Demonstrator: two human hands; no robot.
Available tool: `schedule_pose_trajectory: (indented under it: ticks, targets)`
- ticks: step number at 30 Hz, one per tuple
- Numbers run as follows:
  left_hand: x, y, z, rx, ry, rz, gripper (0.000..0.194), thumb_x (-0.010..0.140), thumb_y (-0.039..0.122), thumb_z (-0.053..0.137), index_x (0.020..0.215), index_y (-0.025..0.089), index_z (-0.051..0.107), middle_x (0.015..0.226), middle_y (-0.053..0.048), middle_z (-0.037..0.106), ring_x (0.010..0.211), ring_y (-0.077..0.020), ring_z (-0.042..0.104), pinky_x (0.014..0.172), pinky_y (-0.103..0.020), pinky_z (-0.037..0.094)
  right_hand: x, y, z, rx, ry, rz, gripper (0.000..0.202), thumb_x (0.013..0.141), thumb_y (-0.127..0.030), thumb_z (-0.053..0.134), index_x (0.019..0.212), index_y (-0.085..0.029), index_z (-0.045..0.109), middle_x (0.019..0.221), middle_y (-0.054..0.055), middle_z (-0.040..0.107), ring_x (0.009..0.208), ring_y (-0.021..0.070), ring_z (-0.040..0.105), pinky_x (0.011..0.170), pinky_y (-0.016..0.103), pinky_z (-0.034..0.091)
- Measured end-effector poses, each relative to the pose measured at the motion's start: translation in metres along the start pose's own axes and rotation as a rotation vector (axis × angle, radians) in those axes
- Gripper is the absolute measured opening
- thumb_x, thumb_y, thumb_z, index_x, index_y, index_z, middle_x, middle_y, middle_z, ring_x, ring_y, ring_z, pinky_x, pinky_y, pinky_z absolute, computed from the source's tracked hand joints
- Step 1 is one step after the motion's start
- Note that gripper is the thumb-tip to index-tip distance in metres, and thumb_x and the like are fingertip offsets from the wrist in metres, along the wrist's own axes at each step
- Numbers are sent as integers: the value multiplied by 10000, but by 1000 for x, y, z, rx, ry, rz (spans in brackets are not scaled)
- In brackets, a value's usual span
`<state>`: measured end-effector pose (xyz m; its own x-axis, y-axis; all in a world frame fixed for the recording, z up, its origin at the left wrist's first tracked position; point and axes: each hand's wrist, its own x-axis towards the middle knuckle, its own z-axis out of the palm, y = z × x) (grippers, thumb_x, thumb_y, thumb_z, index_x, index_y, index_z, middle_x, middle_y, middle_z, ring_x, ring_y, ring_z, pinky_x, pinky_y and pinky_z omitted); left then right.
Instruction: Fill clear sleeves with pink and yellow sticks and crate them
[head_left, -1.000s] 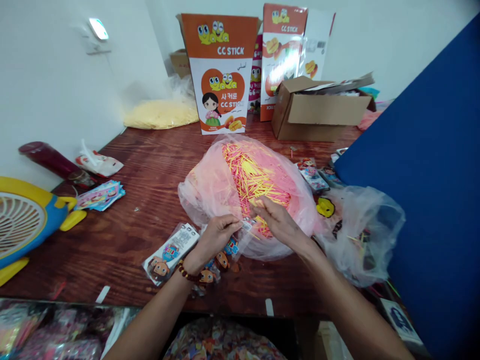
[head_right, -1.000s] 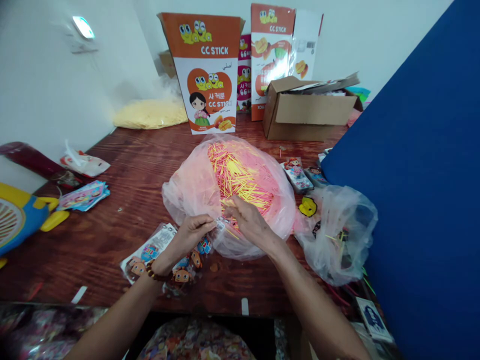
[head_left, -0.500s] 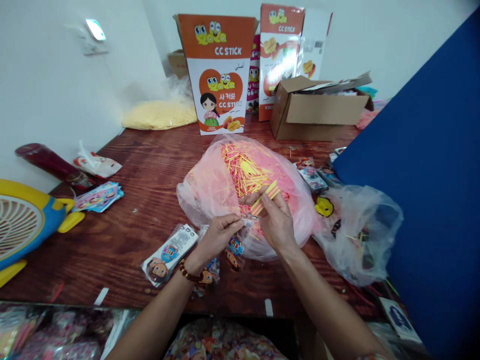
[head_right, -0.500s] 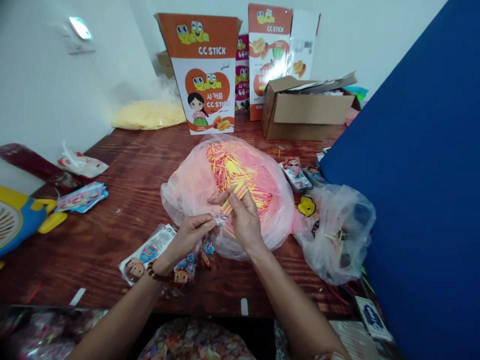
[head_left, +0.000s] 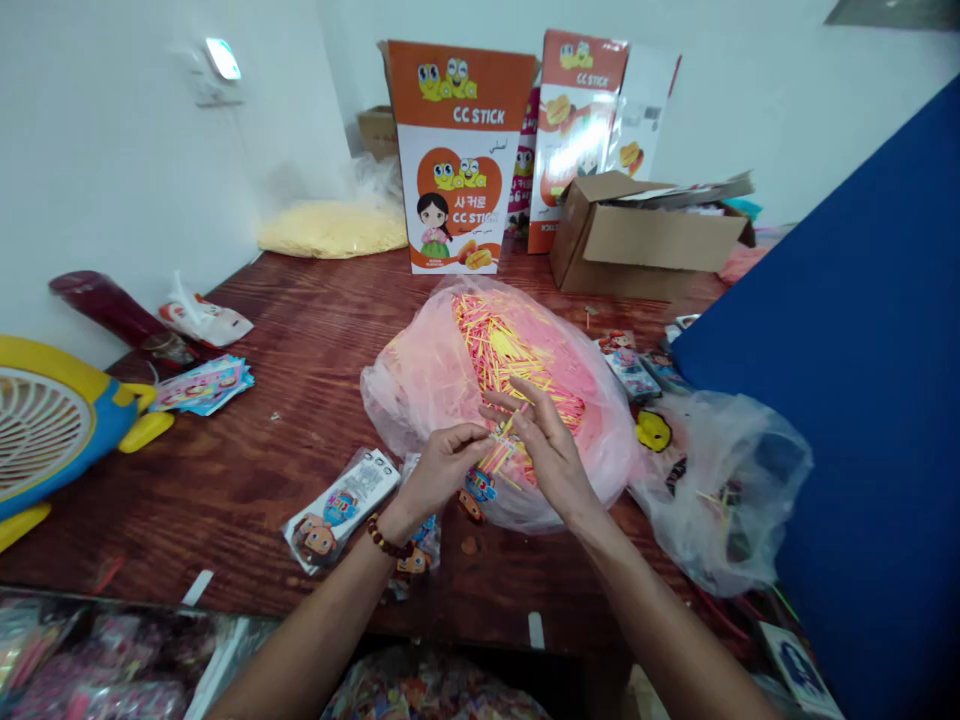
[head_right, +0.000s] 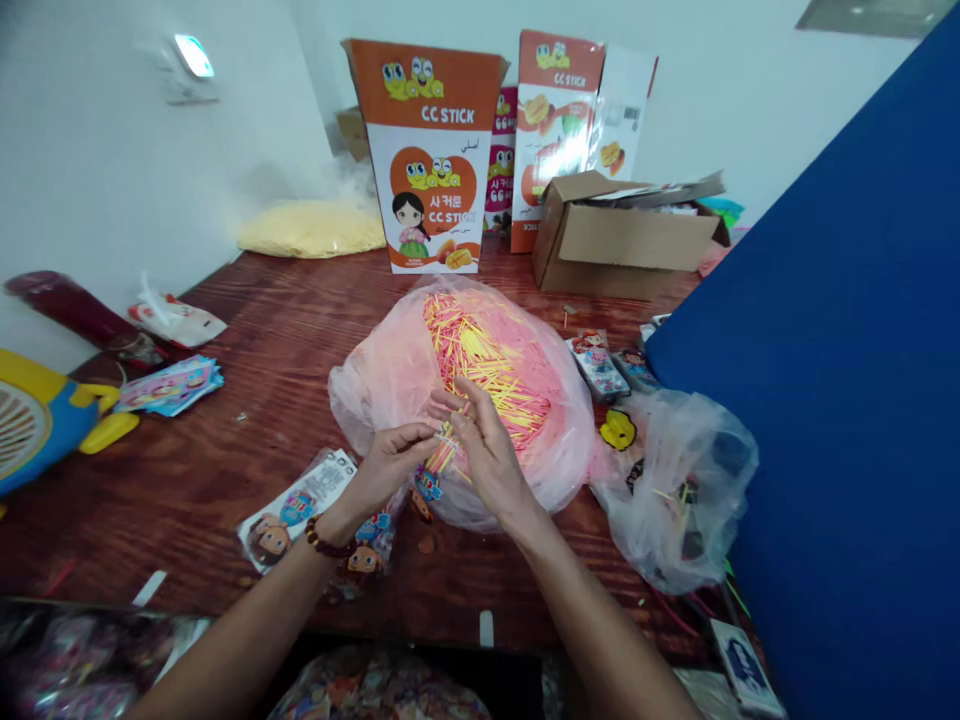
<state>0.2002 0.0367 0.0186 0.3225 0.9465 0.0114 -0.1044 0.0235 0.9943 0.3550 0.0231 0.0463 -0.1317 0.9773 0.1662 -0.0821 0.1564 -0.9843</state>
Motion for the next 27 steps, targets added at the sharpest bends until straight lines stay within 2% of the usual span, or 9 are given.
schedule_pose_trajectory:
  ticks: [4,6,8,10,13,16,19,23,27]
  targets:
    - [2,0,1,-44,10,20,258,777,385,712,778,128,724,741,-12,656,720,-129,541,717,-242,435,0,-6,-12,-318,-184,-35,395,959,-413,517,1317,-263,588,1413,77,575,1330,236,506,1143,436,351]
    - [2,-1,0,-78,32,25,240,775,370,722,783,130,730,737,-8,659,704,-120,541,696,-233,435,0,-7,-21,-308,-222,-42,398,952,-414,531,1321,-277,585,1403,61,582,1296,224,533,1103,403,399]
    - [1,-2,-1,-110,70,38,216,777,352,728,796,136,731,753,-5,664,707,-116,548,690,-226,440,0,-7,-28,-269,-190,-34,346,930,-407,573,1250,-280,619,1267,47,659,1152,203,616,985,355,485]
    - [0,-2,-3,-126,107,61,190,773,330,739,802,142,728,770,-3,671,719,-115,559,701,-224,449,0,-4,-31,-276,-128,-20,218,893,-386,632,1062,-255,679,1025,25,709,949,180,658,848,312,521]
    - [-2,0,-6,-149,151,97,174,790,320,733,849,157,726,810,-4,688,758,-119,583,744,-231,467,2,1,-28,-251,-64,19,146,864,-359,657,839,-216,677,794,3,673,770,159,636,738,290,512]
    - [-4,3,-10,-166,82,54,223,778,320,749,932,159,731,889,-24,715,828,-139,616,798,-254,480,6,2,-21,-150,-20,44,150,844,-355,657,825,-207,667,730,-3,670,675,145,615,662,275,495]
    - [-6,3,-14,-141,-16,-29,262,729,328,790,895,133,730,848,-33,710,784,-138,614,765,-257,479,9,2,-15,-106,1,64,161,817,-363,675,811,-202,667,701,-5,665,641,137,602,631,265,481]
    - [-10,-3,-17,-85,77,-57,281,726,383,781,827,136,695,720,5,642,643,-107,550,633,-236,450,11,7,-9,-19,-5,140,211,762,-392,719,848,-207,668,778,1,672,692,142,616,627,260,485]
    - [-13,-5,-18,-11,124,-27,295,742,414,755,795,129,697,726,-10,656,675,-131,564,635,-245,454,12,11,-1,26,-29,187,234,695,-381,772,771,-205,638,711,-28,606,634,117,548,578,238,446]
